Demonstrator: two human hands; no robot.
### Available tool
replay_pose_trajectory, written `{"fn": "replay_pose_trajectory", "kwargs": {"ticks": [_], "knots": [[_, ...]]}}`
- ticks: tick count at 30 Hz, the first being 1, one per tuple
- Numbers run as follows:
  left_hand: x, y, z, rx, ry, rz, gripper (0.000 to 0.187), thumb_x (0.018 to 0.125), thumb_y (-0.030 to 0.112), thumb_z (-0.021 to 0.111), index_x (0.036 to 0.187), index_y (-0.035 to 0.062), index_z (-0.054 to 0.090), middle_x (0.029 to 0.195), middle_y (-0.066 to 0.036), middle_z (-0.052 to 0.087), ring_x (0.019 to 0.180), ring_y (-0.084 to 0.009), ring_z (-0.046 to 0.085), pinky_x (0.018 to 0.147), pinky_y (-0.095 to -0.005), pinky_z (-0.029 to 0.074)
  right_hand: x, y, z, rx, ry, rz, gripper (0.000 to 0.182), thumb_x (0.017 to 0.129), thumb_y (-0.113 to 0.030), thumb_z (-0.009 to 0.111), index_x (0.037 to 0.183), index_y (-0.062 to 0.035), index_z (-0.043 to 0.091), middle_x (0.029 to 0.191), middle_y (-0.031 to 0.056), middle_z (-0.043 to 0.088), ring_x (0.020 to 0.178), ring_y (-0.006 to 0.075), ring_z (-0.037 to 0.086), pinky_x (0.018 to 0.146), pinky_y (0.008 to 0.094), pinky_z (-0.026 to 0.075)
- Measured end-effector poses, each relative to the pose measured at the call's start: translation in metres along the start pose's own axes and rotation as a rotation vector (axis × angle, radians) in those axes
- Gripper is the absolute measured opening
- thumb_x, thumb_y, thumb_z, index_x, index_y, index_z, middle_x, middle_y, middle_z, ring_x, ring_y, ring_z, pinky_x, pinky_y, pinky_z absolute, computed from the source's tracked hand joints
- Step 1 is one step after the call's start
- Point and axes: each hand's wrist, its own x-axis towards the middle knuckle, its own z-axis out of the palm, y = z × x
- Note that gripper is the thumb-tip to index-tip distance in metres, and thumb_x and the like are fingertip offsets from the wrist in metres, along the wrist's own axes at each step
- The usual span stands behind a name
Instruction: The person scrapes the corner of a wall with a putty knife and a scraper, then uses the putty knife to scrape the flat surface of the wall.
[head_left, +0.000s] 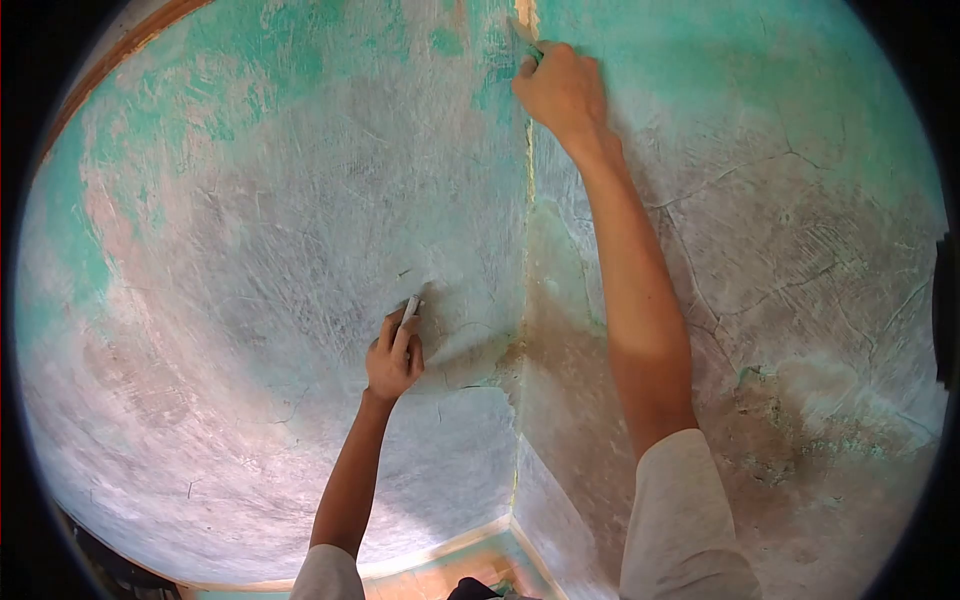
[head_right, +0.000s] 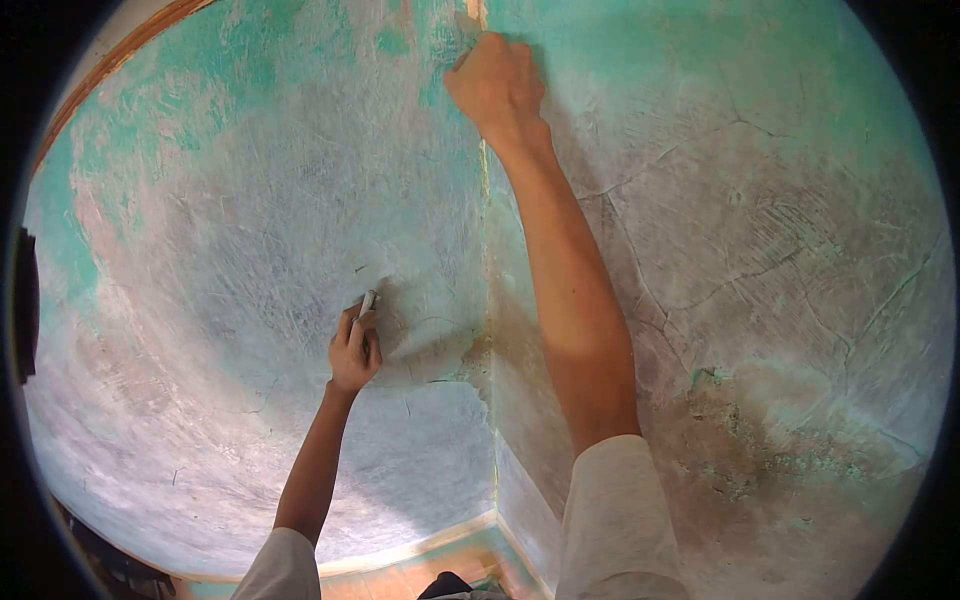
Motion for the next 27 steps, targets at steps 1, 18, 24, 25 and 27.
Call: {"fn": "replay_pose_trajectory", "kwargs": {"ticks": [1,18,24,25,27], "knots": [[-0.003,0.000,-0.001,0.003,0.001,-0.004,0.039,0.082,-0.002,0.066,0.121,0.0072,0.065,0.122,-0.012,0.065,0.076,-0.0255,0.068,0.058,-0.0344,0.056,-0.004,-0.001,0.002,-0.004,0.006,0.000,0.035,0.093,-0.020,0.061,0.118,0.0021,0.072,0.086,0.0265,0.074,0.083,0.0448,0.072,0.083,0.0502,0.057],[-0.006,-0.003,0.003,0.003,0.023,0.025,0.046,0.082,-0.002,0.068,0.126,0.0094,0.065,0.125,-0.014,0.065,0.075,-0.0273,0.069,0.057,-0.0359,0.056,-0.006,-0.002,0.005,-0.026,0.006,-0.006,0.036,0.094,-0.021,0.061,0.120,0.0011,0.072,0.087,0.0273,0.073,0.087,0.0437,0.073,0.081,0.0500,0.057],[-0.005,-0.003,0.000,-0.001,0.044,0.044,0.047,0.081,-0.002,0.069,0.126,0.0097,0.066,0.123,-0.012,0.065,0.073,-0.0260,0.068,0.055,-0.0353,0.055,-0.002,0.001,0.004,-0.003,-0.016,0.007,0.036,0.095,-0.023,0.059,0.118,0.0019,0.072,0.086,0.0267,0.074,0.085,0.0432,0.073,0.082,0.0496,0.057],[-0.004,-0.002,0.001,0.000,0.045,0.041,0.047,0.081,-0.002,0.069,0.126,0.0096,0.066,0.123,-0.012,0.065,0.072,-0.0259,0.068,0.055,-0.0352,0.055,0.003,0.000,0.002,-0.016,-0.044,0.028,0.037,0.095,-0.023,0.059,0.118,0.0019,0.072,0.086,0.0263,0.074,0.084,0.0431,0.073,0.082,0.0494,0.057],[-0.006,-0.003,0.001,0.011,0.030,0.027,0.047,0.081,-0.002,0.069,0.126,0.0098,0.066,0.123,-0.012,0.065,0.073,-0.0260,0.068,0.055,-0.0351,0.055,-0.003,0.002,0.002,-0.007,-0.047,0.001,0.037,0.095,-0.023,0.059,0.120,0.0018,0.072,0.087,0.0261,0.074,0.086,0.0432,0.073,0.083,0.0491,0.057]]}}
